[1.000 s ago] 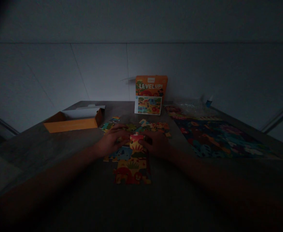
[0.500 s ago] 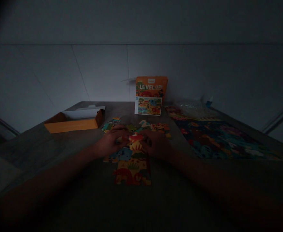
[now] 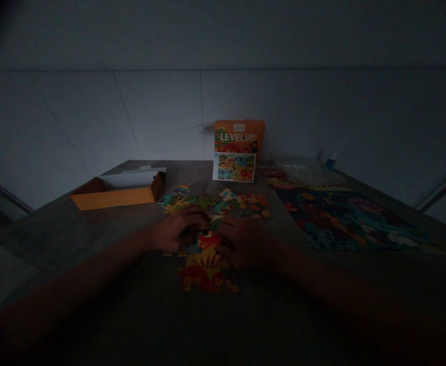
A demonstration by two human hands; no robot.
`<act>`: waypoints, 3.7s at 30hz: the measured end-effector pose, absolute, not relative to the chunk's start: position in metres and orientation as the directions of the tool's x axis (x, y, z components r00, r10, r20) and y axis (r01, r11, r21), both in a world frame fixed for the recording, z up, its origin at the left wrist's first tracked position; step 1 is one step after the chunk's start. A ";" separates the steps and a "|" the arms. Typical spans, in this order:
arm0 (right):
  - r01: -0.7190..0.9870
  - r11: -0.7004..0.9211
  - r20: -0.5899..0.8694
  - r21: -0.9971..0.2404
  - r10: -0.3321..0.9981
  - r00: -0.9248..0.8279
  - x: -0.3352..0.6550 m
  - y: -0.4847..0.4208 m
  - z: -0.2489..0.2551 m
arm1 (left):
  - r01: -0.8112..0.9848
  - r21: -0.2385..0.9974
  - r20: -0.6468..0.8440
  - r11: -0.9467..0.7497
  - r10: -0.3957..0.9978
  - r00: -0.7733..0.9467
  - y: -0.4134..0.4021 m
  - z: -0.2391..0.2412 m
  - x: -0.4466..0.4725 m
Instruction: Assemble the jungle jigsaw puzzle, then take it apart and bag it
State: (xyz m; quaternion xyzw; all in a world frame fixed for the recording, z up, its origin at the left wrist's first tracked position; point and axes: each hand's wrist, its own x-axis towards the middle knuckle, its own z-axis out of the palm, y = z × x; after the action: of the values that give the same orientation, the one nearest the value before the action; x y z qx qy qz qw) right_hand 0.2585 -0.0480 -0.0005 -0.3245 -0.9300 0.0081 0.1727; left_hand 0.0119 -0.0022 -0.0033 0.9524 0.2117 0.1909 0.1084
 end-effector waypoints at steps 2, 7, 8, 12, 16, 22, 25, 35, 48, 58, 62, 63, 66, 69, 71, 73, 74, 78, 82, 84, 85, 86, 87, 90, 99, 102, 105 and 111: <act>0.553 0.825 0.267 -0.117 0.562 -0.783 0.255 -0.058 0.004 | 0.366 0.293 0.296 -0.883 0.448 0.843 -0.001 -0.005 0.011; 0.366 0.916 0.199 -0.165 0.394 -0.897 0.247 -0.078 0.008 | 0.356 0.312 0.288 -0.881 0.444 0.848 0.001 -0.006 0.010; 0.332 0.928 0.191 -0.170 0.361 -0.913 0.246 -0.081 0.008 | 0.352 0.309 0.288 -0.884 0.440 0.851 0.000 -0.006 0.010; 0.259 0.952 0.178 -0.161 0.286 -0.942 0.243 -0.088 0.007 | 0.366 0.307 0.290 -0.878 0.453 0.843 -0.001 -0.004 0.009; 0.234 0.957 0.211 -0.169 0.267 -0.940 0.244 -0.085 0.004 | 0.384 0.315 0.276 -0.868 0.471 0.838 -0.003 -0.002 0.009; 0.222 0.948 0.261 -0.226 0.279 -0.924 0.247 -0.079 -0.003 | 0.374 0.325 0.269 -0.869 0.464 0.844 -0.002 -0.002 0.010; 0.231 0.942 0.233 -0.244 0.288 -0.929 0.247 -0.078 -0.004 | 0.374 0.324 0.267 -0.869 0.463 0.845 -0.002 -0.003 0.009; 0.257 0.926 0.153 -0.276 0.306 -0.940 0.245 -0.081 0.001 | 0.382 0.322 0.261 -0.866 0.469 0.844 -0.001 -0.002 0.009; 0.249 0.926 0.132 -0.283 0.295 -0.946 0.244 -0.082 0.003 | 0.362 0.330 0.268 -0.872 0.454 0.850 -0.001 -0.002 0.009; 0.238 0.944 0.150 -0.229 0.276 -0.949 0.245 -0.082 0.003 | 0.374 0.339 0.254 -0.863 0.467 0.847 -0.004 0.001 0.010; 0.224 0.944 0.172 -0.243 0.270 -0.947 0.244 -0.081 0.002 | 0.359 0.338 0.263 -0.870 0.454 0.852 -0.003 0.001 0.010; 0.225 0.942 0.174 -0.249 0.272 -0.946 0.244 -0.081 0.001 | 0.356 0.341 0.263 -0.870 0.452 0.852 -0.003 0.000 0.010; 0.225 0.940 0.177 -0.257 0.274 -0.945 0.244 -0.080 -0.002 | 0.354 0.348 0.256 -0.868 0.451 0.855 -0.001 -0.001 0.010; 0.214 0.939 0.177 -0.271 0.267 -0.947 0.245 -0.079 -0.003 | 0.362 0.345 0.242 -0.866 0.455 0.857 -0.001 -0.001 0.009; 0.207 0.936 0.172 -0.284 0.262 -0.950 0.245 -0.079 -0.002 | 0.374 0.344 0.238 -0.861 0.465 0.852 -0.002 -0.001 0.009; 0.202 0.937 0.176 -0.286 0.259 -0.950 0.245 -0.079 -0.001 | 0.380 0.343 0.236 -0.859 0.470 0.851 -0.002 0.000 0.009; 0.200 0.937 0.183 -0.287 0.259 -0.949 0.244 -0.079 -0.001 | 0.378 0.343 0.234 -0.860 0.468 0.852 -0.002 0.000 0.009; 0.183 0.935 0.182 -0.304 0.245 -0.952 0.244 -0.080 0.000 | 0.373 0.342 0.234 -0.862 0.463 0.855 -0.002 0.000 0.009; 0.205 0.926 0.176 -0.316 0.269 -0.947 0.243 -0.080 0.001 | 0.379 0.334 0.235 -0.863 0.466 0.853 -0.002 -0.001 0.009; 0.215 0.917 0.162 -0.335 0.281 -0.946 0.243 -0.080 0.000 | 0.381 0.338 0.237 -0.861 0.469 0.851 -0.001 -0.002 0.009; 0.221 0.913 0.155 -0.343 0.287 -0.945 0.243 -0.080 0.000 | 0.381 0.339 0.236 -0.860 0.469 0.851 -0.001 -0.002 0.009; 0.228 0.909 0.153 -0.349 0.295 -0.943 0.243 -0.080 0.000 | 0.380 0.340 0.234 -0.860 0.469 0.852 -0.001 -0.003 0.009; 0.239 0.903 0.146 -0.358 0.307 -0.940 0.244 -0.080 0.000 | 0.380 0.340 0.231 -0.860 0.469 0.853 -0.001 -0.003 0.009; 0.253 0.879 0.127 -0.404 0.327 -0.936 0.244 -0.080 0.002 | 0.382 0.340 0.229 -0.859 0.470 0.852 -0.001 -0.002 0.009; 0.211 0.895 0.152 -0.392 0.289 -0.945 0.244 -0.078 -0.003 | 0.377 0.344 0.229 -0.860 0.466 0.855 -0.001 -0.001 0.009; 0.219 0.901 0.152 -0.374 0.292 -0.944 0.246 -0.078 -0.005 | 0.391 0.337 0.227 -0.857 0.477 0.849 -0.001 -0.001 0.009; 0.220 0.893 0.136 -0.393 0.293 -0.946 0.246 -0.078 -0.004 | 0.387 0.336 0.227 -0.859 0.472 0.852 -0.001 -0.002 0.009; 0.202 0.894 0.162 -0.401 0.286 -0.944 0.247 -0.077 -0.007 | 0.390 0.343 0.223 -0.855 0.477 0.850 -0.002 -0.001 0.010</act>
State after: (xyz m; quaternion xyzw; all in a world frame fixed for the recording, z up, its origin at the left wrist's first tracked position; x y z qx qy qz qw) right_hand 0.2469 -0.0770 -0.0073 -0.1264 -0.9669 0.1930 0.1091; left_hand 0.0095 -0.0021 -0.0006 0.9510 0.2279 0.1516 0.1441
